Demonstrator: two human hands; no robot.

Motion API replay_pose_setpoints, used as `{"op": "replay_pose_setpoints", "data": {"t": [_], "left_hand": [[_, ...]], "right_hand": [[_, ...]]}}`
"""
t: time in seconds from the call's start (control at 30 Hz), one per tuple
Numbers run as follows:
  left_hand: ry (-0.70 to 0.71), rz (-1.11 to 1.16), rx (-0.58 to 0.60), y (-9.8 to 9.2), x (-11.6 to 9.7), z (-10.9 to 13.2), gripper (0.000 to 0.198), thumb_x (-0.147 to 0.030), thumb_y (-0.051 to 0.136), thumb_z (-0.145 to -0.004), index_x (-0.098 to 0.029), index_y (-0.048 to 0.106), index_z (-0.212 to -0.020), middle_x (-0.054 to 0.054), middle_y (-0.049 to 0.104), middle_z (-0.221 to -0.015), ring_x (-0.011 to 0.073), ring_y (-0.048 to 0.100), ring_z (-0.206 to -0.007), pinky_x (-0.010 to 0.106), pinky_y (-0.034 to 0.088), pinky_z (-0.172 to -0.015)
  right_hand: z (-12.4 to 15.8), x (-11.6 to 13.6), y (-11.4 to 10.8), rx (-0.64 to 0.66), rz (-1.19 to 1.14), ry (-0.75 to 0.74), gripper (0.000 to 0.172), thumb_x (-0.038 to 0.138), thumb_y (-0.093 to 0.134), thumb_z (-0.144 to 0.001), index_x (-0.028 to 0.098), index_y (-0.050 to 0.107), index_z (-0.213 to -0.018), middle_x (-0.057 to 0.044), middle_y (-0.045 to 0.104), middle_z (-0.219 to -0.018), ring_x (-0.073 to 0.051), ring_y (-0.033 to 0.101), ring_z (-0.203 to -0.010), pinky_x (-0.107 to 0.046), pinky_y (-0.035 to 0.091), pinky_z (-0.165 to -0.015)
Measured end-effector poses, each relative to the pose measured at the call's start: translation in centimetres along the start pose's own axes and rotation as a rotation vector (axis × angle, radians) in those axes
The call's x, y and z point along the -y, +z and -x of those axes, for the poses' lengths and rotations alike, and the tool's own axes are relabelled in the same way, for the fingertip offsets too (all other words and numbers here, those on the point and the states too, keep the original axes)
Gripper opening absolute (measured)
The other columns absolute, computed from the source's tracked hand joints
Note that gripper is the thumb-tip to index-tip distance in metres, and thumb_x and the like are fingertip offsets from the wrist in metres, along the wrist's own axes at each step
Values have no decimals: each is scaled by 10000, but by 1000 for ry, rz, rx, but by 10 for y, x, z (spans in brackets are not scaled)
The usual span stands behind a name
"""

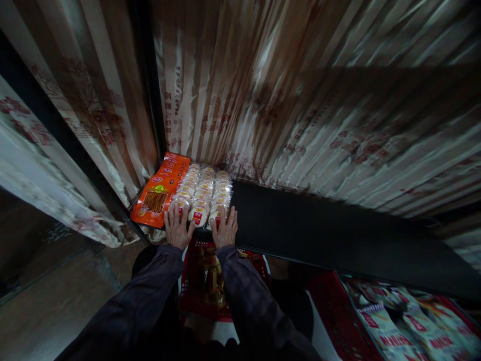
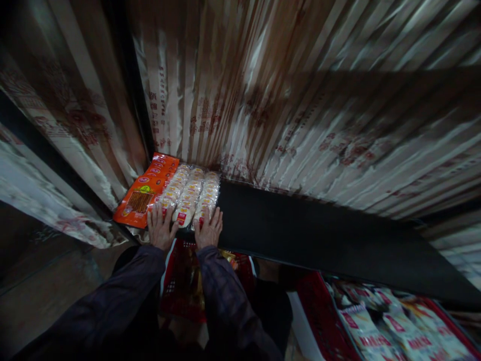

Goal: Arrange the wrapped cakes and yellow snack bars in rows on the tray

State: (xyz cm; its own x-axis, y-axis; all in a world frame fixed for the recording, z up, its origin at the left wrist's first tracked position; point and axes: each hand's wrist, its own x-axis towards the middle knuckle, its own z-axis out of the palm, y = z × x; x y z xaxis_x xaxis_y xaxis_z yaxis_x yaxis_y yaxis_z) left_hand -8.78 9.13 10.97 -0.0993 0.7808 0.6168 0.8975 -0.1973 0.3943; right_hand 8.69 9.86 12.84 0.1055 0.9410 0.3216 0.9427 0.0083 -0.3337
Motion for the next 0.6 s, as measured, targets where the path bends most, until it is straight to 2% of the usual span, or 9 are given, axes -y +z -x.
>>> {"op": "replay_pose_setpoints", "data": {"t": [0.23,0.4,0.5,0.6], "left_hand": [[-23,-21,13,-5,-2,6,562,-367,452,-933,-103,451,-1429,200,236,-1580,324,100,-1497,582,88,-1194],[-23,26,-7,-11,-2,13,508,-289,424,-936,-107,464,-1409,189,309,-1556,295,101,-1501,548,153,-1195],[22,92,24,-17,-6,28,479,-229,410,-926,-112,474,-1386,181,343,-1542,271,105,-1503,514,220,-1187],[118,190,73,-25,-18,57,437,-165,403,-908,-108,515,-1327,176,411,-1502,256,153,-1496,495,267,-1180]], "right_hand": [[15,-16,-6,-118,-287,-16,567,430,307,-976,140,372,-1459,-191,227,-1555,-294,242,-1441,-506,327,-1126],[37,-37,-13,-112,-367,-28,560,398,292,-977,99,376,-1443,-198,303,-1517,-268,294,-1422,-480,350,-1132],[56,-49,-18,-77,-337,-73,528,364,311,-973,103,405,-1423,-187,354,-1496,-259,323,-1404,-479,350,-1138],[83,-61,-19,-58,-307,-161,487,312,348,-963,130,430,-1407,-166,392,-1481,-252,338,-1394,-486,350,-1141]]}}
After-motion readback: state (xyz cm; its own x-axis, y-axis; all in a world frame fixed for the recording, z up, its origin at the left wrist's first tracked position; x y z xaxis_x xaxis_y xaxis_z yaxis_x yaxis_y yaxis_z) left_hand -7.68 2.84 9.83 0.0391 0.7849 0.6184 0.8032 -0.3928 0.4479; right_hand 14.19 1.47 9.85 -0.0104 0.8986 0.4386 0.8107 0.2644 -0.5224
